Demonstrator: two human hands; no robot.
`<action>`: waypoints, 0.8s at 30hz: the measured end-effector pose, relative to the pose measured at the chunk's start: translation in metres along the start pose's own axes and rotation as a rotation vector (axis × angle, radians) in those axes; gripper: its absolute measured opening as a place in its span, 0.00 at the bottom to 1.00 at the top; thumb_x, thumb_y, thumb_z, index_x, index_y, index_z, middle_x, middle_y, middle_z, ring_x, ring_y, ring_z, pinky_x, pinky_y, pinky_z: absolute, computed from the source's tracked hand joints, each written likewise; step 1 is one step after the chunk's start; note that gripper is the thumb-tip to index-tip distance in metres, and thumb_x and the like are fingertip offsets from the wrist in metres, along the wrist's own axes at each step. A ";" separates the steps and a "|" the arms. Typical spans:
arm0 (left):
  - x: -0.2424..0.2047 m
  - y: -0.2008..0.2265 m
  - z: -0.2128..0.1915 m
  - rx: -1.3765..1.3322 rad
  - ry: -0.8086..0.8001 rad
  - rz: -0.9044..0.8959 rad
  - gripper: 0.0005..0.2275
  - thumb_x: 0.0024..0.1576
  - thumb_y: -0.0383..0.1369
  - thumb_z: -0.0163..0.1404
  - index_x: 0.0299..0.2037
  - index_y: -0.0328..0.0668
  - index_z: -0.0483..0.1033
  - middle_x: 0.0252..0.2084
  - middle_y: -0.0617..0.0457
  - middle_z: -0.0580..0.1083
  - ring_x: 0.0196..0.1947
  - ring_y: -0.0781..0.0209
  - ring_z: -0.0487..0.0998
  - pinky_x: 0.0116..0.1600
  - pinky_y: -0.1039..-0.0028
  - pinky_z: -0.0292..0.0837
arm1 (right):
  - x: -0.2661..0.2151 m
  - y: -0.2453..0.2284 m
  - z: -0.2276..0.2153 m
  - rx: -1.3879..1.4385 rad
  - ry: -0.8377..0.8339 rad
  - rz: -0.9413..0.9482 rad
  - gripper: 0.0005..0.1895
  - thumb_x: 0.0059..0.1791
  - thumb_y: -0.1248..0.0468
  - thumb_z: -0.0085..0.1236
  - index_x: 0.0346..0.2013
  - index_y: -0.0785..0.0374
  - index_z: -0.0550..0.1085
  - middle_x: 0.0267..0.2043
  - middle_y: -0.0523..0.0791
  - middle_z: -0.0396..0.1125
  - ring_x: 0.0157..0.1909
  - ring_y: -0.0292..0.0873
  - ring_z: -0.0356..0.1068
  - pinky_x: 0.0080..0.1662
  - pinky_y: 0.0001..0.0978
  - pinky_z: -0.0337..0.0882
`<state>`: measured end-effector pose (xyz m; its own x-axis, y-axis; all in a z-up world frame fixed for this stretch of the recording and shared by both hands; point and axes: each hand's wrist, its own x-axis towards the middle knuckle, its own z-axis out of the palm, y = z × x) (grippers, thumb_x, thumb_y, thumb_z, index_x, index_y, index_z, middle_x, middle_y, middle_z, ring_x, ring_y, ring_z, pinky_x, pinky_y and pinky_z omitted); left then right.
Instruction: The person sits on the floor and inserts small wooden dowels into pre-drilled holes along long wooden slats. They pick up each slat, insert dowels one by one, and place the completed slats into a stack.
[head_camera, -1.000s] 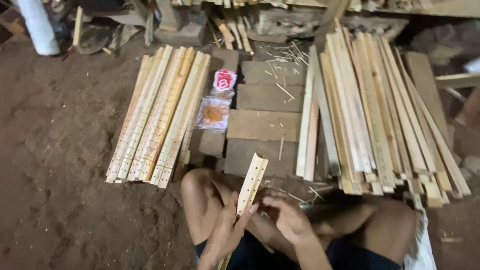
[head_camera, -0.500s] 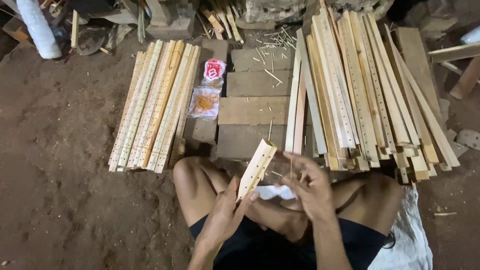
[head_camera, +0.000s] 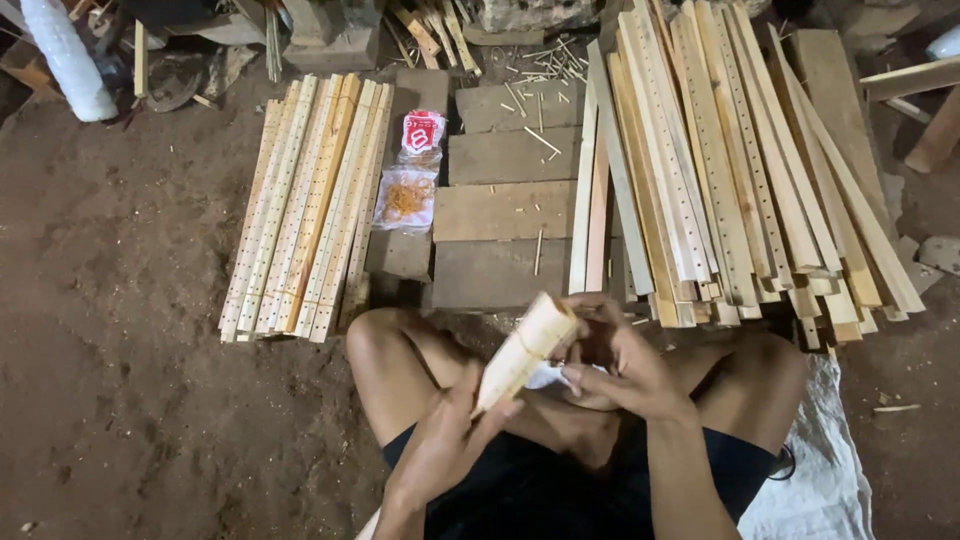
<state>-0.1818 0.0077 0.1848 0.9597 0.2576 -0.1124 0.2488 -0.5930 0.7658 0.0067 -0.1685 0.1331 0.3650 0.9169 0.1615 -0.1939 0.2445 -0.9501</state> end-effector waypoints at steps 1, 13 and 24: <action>0.003 -0.001 0.000 -0.039 0.049 -0.026 0.15 0.61 0.42 0.54 0.43 0.38 0.68 0.28 0.46 0.79 0.21 0.56 0.78 0.27 0.64 0.72 | -0.005 0.005 0.002 -0.165 0.073 -0.068 0.20 0.45 0.77 0.60 0.49 0.65 0.66 0.35 0.47 0.69 0.31 0.39 0.70 0.33 0.26 0.74; 0.017 0.016 0.006 -0.272 0.255 0.042 0.11 0.60 0.33 0.52 0.45 0.34 0.68 0.27 0.47 0.79 0.20 0.62 0.73 0.25 0.71 0.71 | -0.007 0.025 0.034 0.609 0.141 -0.581 0.06 0.50 0.62 0.51 0.31 0.60 0.72 0.29 0.46 0.63 0.45 0.49 0.58 0.58 0.47 0.53; 0.015 0.018 0.021 0.016 0.354 0.164 0.14 0.56 0.32 0.60 0.41 0.35 0.66 0.21 0.45 0.77 0.13 0.56 0.75 0.20 0.66 0.69 | 0.011 -0.001 0.043 1.054 0.428 -0.397 0.35 0.51 0.73 0.58 0.72 0.67 0.58 0.64 0.57 0.63 0.24 0.31 0.64 0.27 0.17 0.68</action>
<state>-0.1602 -0.0149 0.1833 0.8833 0.4040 0.2379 0.1005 -0.6589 0.7455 -0.0280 -0.1451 0.1472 0.8016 0.5892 0.1017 -0.5754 0.8064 -0.1366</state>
